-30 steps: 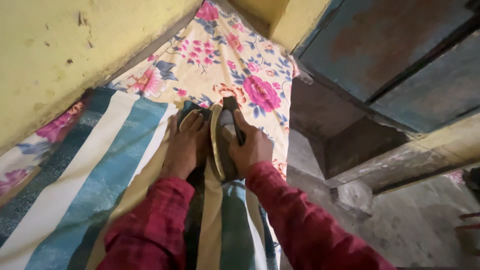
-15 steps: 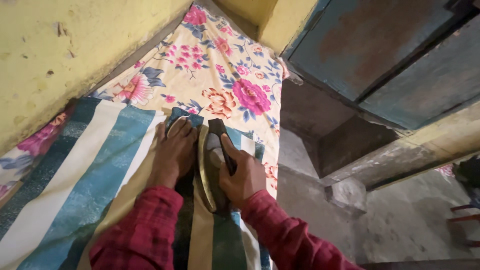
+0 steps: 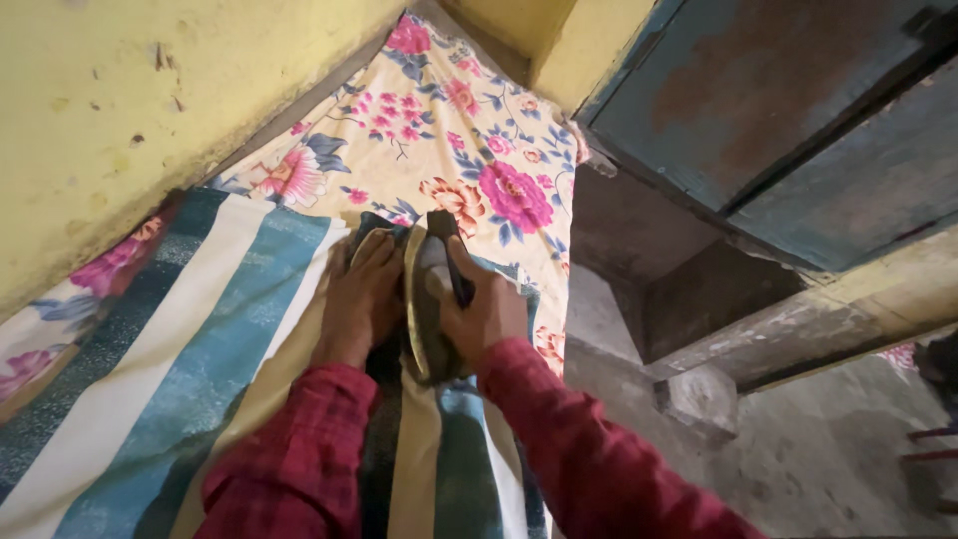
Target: The person irons a striped shirt laid out on a floral-patterned surface using a metal iron. They move the iron back and forth across the fabric while holding it in place with their left hand.
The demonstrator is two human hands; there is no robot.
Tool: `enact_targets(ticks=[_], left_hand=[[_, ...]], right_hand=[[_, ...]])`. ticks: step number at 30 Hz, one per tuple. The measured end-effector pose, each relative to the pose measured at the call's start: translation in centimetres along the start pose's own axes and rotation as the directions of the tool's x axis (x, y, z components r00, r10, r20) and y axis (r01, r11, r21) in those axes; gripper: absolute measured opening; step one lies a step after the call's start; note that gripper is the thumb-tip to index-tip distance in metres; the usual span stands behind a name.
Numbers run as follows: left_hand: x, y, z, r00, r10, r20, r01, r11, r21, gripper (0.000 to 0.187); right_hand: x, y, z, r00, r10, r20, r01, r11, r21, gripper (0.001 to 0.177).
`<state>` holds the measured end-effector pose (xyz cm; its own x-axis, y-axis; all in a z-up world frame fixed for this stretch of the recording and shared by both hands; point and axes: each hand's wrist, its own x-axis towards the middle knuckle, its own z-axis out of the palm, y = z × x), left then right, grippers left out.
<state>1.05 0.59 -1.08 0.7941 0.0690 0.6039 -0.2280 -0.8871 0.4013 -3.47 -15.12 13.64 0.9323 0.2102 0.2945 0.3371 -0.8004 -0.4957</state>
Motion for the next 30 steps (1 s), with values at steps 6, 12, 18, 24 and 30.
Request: enact_targets(ticks=[6,12,18,24,30], left_hand=[[1.2,-0.9,0.2,0.987,-0.133,0.092,0.138,0.989,-0.054,0.031],[0.2,-0.2,-0.3,0.994,-0.081,-0.074,0.082,0.997,0.005,0.043],[0.2,0.2,-0.8,0.995,-0.084,-0.059,0.083,0.996,-0.016,0.049],[0.0,-1.1,0.4,0.988,-0.064,-0.137,0.051,0.994,-0.095,0.052],[1.2,-2.2,1.5,0.992,-0.108,0.067,0.111,0.993,-0.049,0.051]], right_hand=[[-3.9,0.0,-1.1,0.998,-0.029,0.061,0.029,1.000,-0.008,0.061],[-2.4,0.5,0.1,0.982,-0.174,-0.077,0.175,0.985,0.002,0.053],[0.9,0.2,1.7,1.000,0.023,-0.007,-0.024,1.000,-0.005,0.059],[-0.3,0.0,0.8,0.996,-0.088,0.000,0.088,0.995,0.053,0.060],[-2.7,-0.2,0.3,0.984,-0.177,-0.015,0.178,0.983,0.034,0.058]])
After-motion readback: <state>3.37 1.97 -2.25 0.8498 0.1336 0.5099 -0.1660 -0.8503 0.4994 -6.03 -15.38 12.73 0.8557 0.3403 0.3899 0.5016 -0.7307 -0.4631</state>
